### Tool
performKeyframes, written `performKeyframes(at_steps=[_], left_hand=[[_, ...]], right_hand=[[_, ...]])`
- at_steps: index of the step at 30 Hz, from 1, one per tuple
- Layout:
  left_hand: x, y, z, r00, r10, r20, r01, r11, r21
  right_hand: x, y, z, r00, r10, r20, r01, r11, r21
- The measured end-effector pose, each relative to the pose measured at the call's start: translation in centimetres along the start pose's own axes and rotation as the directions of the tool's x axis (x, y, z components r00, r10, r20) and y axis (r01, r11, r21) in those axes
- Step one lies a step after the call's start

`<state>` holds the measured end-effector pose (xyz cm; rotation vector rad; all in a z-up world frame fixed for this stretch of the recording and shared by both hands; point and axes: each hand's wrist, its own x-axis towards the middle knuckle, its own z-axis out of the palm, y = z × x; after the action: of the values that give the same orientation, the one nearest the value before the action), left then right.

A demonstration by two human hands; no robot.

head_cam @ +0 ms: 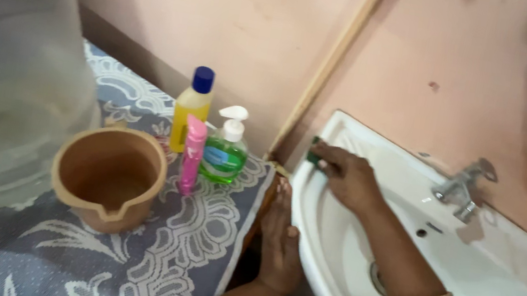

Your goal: The person scrubs a white bathroom sink using a green sponge. They clean the basin, the faucet, and the surrounding edges while water runs from the tap.

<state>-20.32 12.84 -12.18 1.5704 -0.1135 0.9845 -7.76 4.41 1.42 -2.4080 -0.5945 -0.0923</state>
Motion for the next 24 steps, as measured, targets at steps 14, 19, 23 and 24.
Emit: performKeyframes(at_steps=[14,19,23,24], left_hand=[[0.6,2.6,-1.3,0.955,0.28,0.096,-0.286,0.957,0.048],[0.5,3.3,-1.9,0.933,0.301,0.198,-0.327,0.938,0.115],[0.6,3.5,-1.8,0.936,0.275,0.219,-0.301,0.949,0.096],[0.5,3.6,-1.9,0.937,0.277,0.213,-0.301,0.949,0.09]], right_hand=[[-16.1,-5.3,-3.9,0.951,-0.075,0.301,0.057,0.996,0.068],[-22.9,-2.9,-8.6,0.893,0.281,0.353,-0.261,0.96,-0.103],[-26.0,-0.7,-10.5,0.805,0.493,0.329,-0.491,0.866,-0.098],[-26.3,-0.4,-10.3,0.826,0.468,0.314,-0.477,0.877,-0.055]])
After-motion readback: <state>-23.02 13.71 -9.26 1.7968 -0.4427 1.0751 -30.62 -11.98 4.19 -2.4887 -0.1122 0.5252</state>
